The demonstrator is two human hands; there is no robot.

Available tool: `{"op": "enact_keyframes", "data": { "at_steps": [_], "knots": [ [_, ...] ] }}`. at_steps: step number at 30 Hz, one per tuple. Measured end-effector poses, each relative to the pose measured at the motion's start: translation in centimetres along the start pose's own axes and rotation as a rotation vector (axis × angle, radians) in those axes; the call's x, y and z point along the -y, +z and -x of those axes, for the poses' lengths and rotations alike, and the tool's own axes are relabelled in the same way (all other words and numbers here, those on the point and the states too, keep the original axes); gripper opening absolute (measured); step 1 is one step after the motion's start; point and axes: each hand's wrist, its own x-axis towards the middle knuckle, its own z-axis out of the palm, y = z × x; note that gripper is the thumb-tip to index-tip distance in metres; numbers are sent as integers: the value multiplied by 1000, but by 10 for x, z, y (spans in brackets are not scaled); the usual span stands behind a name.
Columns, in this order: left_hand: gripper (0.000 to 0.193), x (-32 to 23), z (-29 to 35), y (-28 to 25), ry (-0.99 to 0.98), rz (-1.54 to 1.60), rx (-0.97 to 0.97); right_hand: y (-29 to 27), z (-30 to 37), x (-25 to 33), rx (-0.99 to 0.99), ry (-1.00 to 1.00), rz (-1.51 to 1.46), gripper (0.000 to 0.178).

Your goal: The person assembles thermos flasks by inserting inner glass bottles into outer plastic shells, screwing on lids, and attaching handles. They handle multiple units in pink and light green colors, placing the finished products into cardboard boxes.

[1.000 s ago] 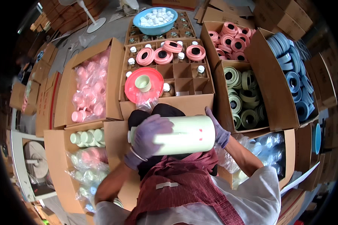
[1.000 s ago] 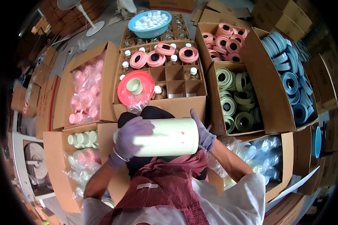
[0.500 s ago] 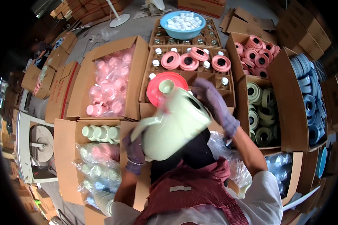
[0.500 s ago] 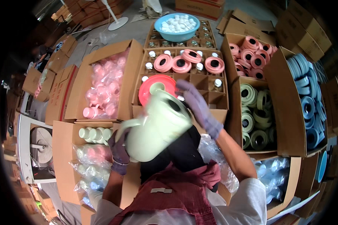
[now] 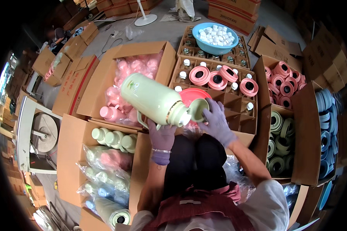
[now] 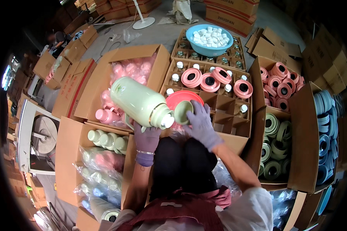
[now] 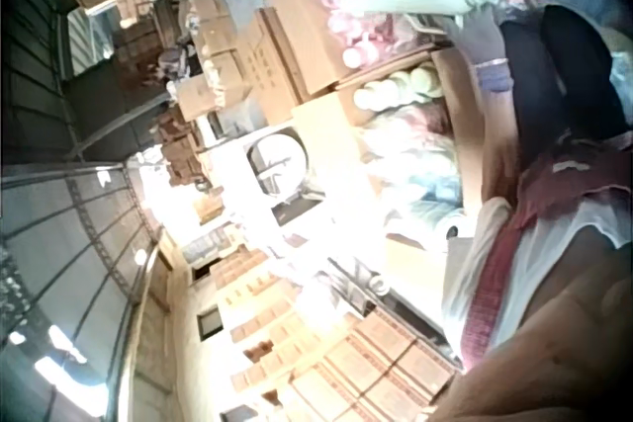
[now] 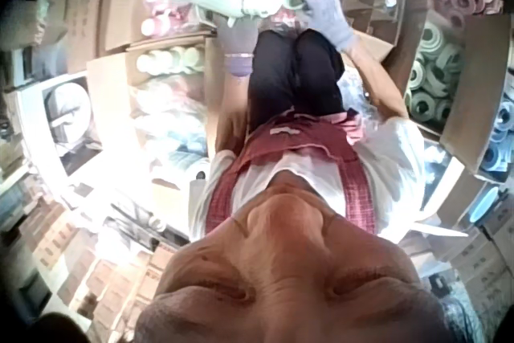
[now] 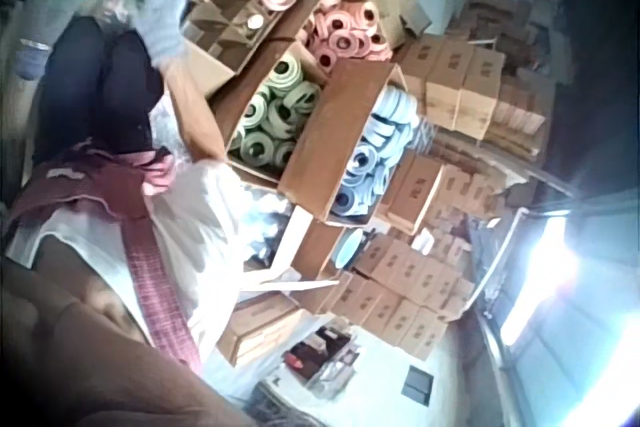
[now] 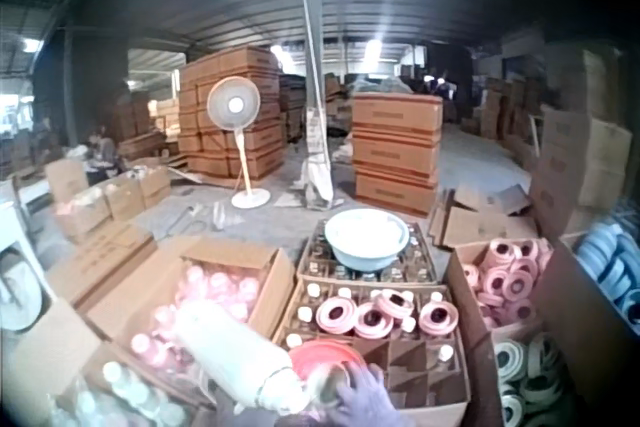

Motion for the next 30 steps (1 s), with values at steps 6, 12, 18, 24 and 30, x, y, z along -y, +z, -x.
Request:
{"op": "enact_keyframes", "data": {
  "at_steps": [6, 12, 18, 24, 30],
  "knots": [
    [52, 72, 44, 46, -148, -38, 110, -51, 30, 31, -400, -279, -29, 44],
    [53, 101, 66, 27, -236, -23, 256, -50, 48, 0, -395, 956, -1706, 36],
    [52, 84, 76, 50, -102, -120, 159, -66, 68, 46, -375, 291, -512, 43],
    [45, 53, 56, 10, 47, -426, 195, -53, 89, 53, 148, 1001, -1898, 54],
    [46, -86, 38, -40, 80, -795, 320, -39, 82, -17, 138, 581, -836, 25]
  ]
}}
